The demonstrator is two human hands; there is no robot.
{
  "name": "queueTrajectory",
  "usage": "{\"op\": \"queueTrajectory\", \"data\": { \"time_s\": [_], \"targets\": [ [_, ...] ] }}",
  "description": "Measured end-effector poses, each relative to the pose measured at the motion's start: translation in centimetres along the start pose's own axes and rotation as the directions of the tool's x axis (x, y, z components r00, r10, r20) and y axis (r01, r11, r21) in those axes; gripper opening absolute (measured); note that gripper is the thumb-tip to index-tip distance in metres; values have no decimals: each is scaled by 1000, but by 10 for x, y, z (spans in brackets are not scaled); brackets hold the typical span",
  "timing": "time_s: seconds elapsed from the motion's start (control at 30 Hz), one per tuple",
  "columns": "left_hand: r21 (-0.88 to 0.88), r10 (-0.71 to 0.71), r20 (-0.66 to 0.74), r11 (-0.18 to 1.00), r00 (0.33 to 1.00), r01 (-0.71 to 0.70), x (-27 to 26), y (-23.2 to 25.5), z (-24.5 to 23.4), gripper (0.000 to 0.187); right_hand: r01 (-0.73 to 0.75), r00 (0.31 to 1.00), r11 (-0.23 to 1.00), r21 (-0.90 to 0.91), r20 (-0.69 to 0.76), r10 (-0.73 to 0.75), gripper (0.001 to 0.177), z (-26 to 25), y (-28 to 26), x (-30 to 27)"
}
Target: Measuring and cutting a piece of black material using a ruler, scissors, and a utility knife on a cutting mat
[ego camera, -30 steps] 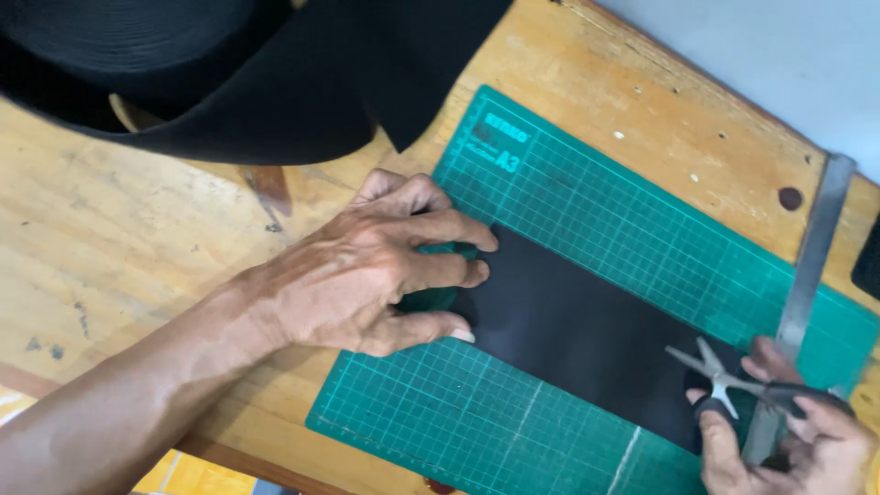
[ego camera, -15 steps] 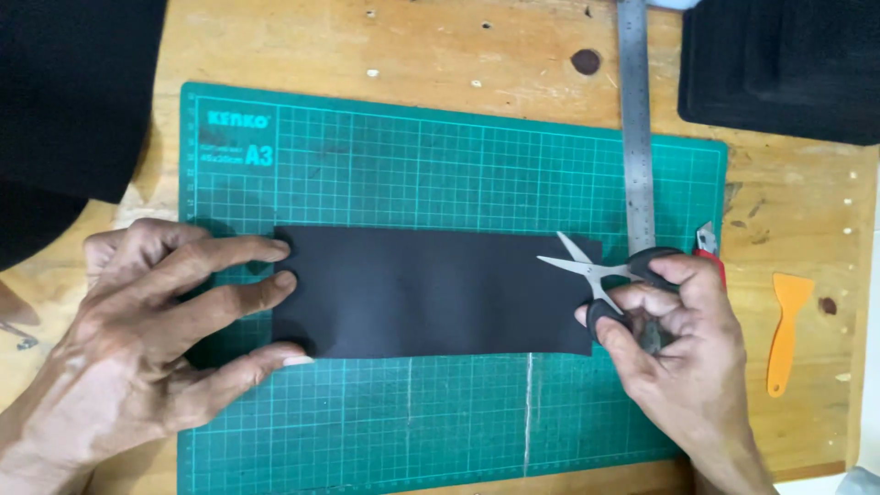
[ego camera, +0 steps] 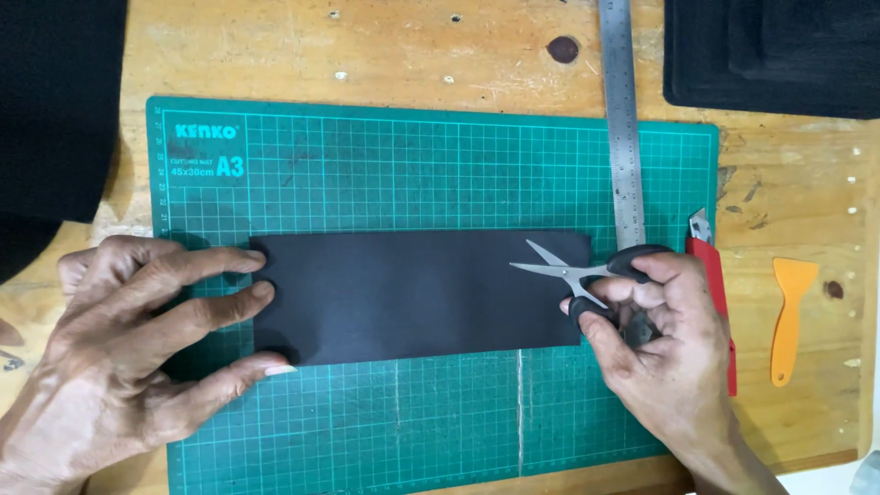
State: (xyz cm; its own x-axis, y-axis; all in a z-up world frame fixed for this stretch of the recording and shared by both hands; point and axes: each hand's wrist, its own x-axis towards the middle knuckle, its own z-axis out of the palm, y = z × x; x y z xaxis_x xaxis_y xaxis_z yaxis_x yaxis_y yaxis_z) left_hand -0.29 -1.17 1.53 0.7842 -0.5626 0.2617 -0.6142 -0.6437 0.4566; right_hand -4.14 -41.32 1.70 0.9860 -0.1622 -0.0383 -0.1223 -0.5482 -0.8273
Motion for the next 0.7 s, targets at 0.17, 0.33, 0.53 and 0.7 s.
{"op": "queueTrajectory", "data": {
  "time_s": [0.17,0.33,0.53,0.7],
  "targets": [
    [40,75,-15,996,997,-74,2,2,-1,52,114,993,988,-107,39,-110,54,-4,7,0],
    [-14,-6,-18,1000,1000,6,0,0,1,50,175,981,984,-6,-82,-175,62,-1,-4,-6],
    [-116,-73,-2,991,997,72,-1,0,0,48,427,900,902,61,70,-431,53,-4,-20,-2],
    [-134,-38,-39,990,999,32,0,1,0,45,674,723,727,-136,324,-610,36,7,-31,14]
  ]
}}
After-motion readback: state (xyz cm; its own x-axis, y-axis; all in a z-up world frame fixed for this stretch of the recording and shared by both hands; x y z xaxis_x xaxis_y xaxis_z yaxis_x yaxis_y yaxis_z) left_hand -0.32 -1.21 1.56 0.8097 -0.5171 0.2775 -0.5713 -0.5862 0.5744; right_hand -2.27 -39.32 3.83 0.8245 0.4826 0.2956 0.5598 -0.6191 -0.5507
